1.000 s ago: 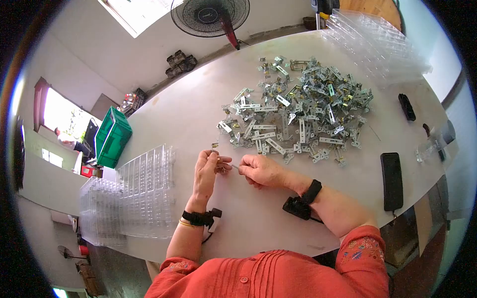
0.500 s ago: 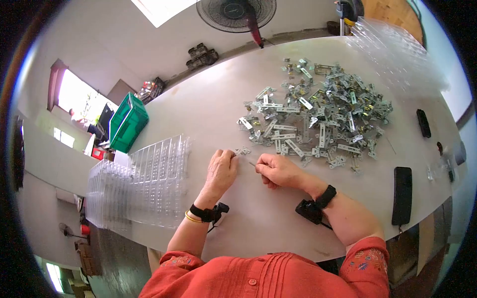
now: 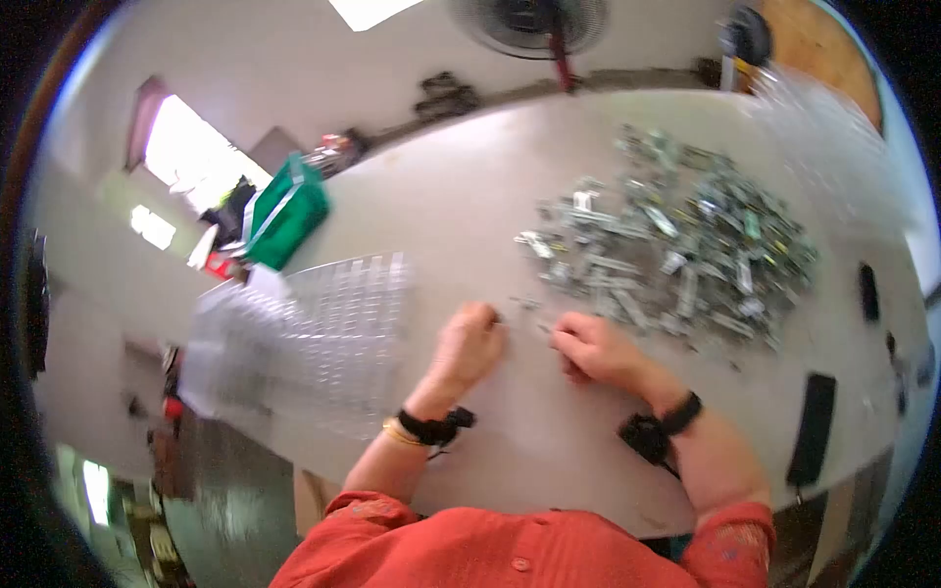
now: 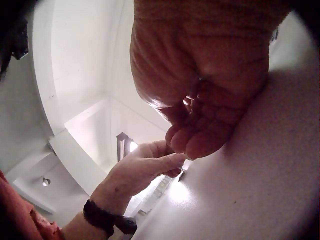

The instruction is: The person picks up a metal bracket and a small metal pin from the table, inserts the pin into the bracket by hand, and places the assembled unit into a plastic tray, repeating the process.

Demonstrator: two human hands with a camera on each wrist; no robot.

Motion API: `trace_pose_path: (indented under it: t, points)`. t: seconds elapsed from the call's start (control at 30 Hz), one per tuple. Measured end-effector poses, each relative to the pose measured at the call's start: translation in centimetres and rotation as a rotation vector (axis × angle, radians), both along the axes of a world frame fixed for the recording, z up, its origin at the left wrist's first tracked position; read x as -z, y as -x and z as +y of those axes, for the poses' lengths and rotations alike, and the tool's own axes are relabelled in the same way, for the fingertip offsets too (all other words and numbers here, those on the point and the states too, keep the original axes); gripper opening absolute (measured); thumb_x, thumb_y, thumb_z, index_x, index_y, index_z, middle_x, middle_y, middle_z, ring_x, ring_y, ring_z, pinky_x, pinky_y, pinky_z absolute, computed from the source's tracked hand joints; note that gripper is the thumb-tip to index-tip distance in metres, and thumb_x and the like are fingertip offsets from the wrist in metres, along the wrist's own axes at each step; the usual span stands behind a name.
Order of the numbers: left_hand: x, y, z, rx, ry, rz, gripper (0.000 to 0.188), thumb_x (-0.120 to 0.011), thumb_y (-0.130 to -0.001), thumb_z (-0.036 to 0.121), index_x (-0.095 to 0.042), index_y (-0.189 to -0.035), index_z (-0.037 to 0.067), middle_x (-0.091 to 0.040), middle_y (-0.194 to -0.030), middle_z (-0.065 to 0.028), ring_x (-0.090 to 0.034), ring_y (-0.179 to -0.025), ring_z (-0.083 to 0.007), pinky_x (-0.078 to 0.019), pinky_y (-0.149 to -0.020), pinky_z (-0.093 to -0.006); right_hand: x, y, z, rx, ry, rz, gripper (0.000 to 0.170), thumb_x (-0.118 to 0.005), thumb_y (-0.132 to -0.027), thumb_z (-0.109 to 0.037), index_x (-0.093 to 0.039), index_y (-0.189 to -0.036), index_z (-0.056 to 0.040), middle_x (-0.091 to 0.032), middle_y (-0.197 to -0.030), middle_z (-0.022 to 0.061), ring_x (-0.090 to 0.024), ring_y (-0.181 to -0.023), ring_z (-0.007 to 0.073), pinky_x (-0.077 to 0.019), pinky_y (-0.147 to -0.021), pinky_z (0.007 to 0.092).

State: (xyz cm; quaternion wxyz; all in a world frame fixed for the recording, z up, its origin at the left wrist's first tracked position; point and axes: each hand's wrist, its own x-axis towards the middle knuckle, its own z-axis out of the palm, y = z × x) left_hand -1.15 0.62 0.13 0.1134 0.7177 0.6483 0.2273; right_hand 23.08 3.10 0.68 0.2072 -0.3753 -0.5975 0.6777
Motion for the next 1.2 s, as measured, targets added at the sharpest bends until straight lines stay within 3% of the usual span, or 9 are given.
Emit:
trace_pose_path:
  t: [0.3,0.57,0.63,0.83,0.97,1.03,1.2]
  points:
    - [-6.3,0.9,-3.5,-0.051,-0.086,-0.138,0.013,-0.066,-0.087,0.011,-0.062,-0.091,0.000,-0.062,-0.090,-0.0173,-0.062,-0.084,-0.0351,-0.0494,-0.075,-0.0420,-0.5,0.2,-0.4,0.041,0.093,0.034,0.017,-0.053,-0.102,-0.022,-0.054,-0.095,-0.0067,-0.057,-0.069,0.0010,-0.056,-0.056,0.0105,-0.0492,-0.052,0.0271]
    - [-10.5,13.6,-7.4,-0.346,-0.276,-0.041,0.013,-0.070,-0.084,0.008,-0.067,-0.090,-0.003,-0.066,-0.078,-0.0151,-0.065,-0.070,-0.0209,-0.0509,-0.065,-0.0328,-0.6,0.4,-0.4,0.059,0.110,0.078,0.017,-0.054,-0.102,-0.021,-0.054,-0.094,-0.0062,-0.057,-0.067,0.0008,-0.056,-0.055,0.0109,-0.0484,-0.051,0.0270]
    - [-10.9,18.0,-8.9,-0.521,-0.274,0.006,0.011,-0.067,-0.082,0.010,-0.067,-0.085,-0.002,-0.067,-0.080,-0.0191,-0.067,-0.076,-0.0328,-0.0526,-0.071,-0.0401,-0.5,0.4,-0.4,0.058,0.116,0.091,0.016,-0.054,-0.102,-0.020,-0.054,-0.094,-0.0062,-0.057,-0.067,0.0009,-0.056,-0.054,0.0109,-0.0480,-0.051,0.0271]
    - [-10.0,31.5,-13.9,-0.883,-0.331,0.086,0.014,-0.069,-0.082,0.011,-0.069,-0.083,-0.003,-0.070,-0.074,-0.0171,-0.070,-0.068,-0.0281,-0.0537,-0.067,-0.0375,-0.3,0.4,-0.3,0.062,0.093,0.092,0.016,-0.052,-0.103,-0.019,-0.053,-0.094,-0.0058,-0.057,-0.067,0.0012,-0.055,-0.054,0.0108,-0.0471,-0.050,0.0270]
    - [-8.9,36.2,-15.8,-0.975,-0.323,0.165,0.015,-0.070,-0.080,0.014,-0.069,-0.082,-0.001,-0.071,-0.075,-0.0165,-0.070,-0.071,-0.0292,-0.0543,-0.069,-0.0393,-0.1,0.4,-0.2,0.063,0.080,0.075,0.016,-0.052,-0.103,-0.019,-0.053,-0.094,-0.0057,-0.057,-0.067,0.0011,-0.055,-0.053,0.0107,-0.0470,-0.050,0.0267]
    - [-8.5,36.8,-15.9,-1.035,-0.200,0.225,0.016,-0.071,-0.077,0.017,-0.070,-0.082,0.002,-0.071,-0.079,-0.0165,-0.071,-0.076,-0.0321,-0.0545,-0.073,-0.0417,-0.2,0.4,-0.3,0.063,0.080,0.075,0.016,-0.052,-0.103,-0.019,-0.053,-0.094,-0.0057,-0.057,-0.067,0.0011,-0.055,-0.053,0.0107,-0.0471,-0.050,0.0265]
    - [-6.2,38.9,-14.8,-1.002,-0.085,0.256,0.018,-0.073,-0.076,0.020,-0.071,-0.083,0.003,-0.072,-0.085,-0.0172,-0.070,-0.084,-0.0354,-0.0543,-0.078,-0.0433,-0.4,0.3,-0.4,0.073,0.083,0.056,0.016,-0.052,-0.103,-0.019,-0.054,-0.095,-0.0058,-0.057,-0.067,0.0010,-0.055,-0.054,0.0104,-0.0475,-0.051,0.0261]
